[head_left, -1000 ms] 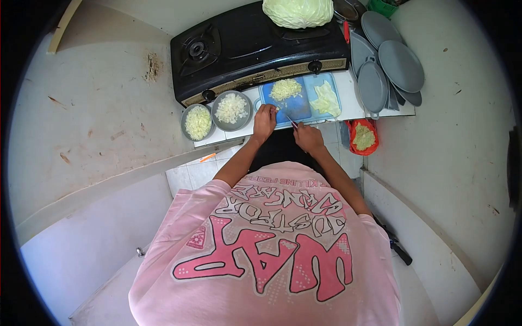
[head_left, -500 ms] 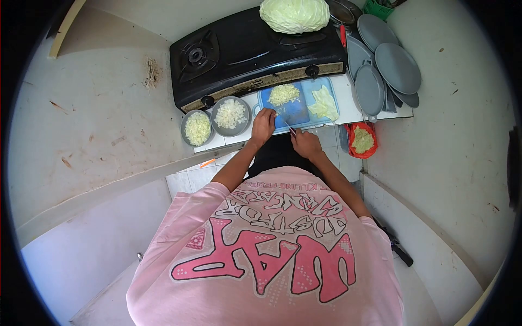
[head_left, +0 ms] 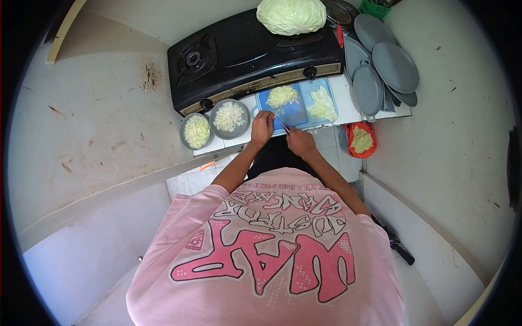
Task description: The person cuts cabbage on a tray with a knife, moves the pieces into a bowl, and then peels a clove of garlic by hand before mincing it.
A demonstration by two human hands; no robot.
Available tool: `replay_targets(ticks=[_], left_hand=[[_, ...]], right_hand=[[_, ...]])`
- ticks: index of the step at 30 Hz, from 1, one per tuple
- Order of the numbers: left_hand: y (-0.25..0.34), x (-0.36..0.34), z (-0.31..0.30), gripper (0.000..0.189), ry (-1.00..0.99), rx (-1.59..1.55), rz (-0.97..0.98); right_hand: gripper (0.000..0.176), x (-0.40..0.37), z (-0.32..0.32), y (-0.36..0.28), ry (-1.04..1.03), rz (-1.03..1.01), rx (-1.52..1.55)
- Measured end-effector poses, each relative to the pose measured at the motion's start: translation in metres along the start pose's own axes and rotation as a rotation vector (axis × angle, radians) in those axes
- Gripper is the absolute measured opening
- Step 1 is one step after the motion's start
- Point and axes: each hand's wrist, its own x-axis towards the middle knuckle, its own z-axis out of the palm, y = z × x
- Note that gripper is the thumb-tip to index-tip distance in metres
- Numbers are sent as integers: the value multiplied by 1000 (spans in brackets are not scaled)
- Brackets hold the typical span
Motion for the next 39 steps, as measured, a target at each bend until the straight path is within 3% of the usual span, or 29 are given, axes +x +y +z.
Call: replay_targets(ticks=[39], left_hand=[[-2,-4,5,7,22,-35,-3]], right_hand=[[29,2,6,-4,22,-9,-20]])
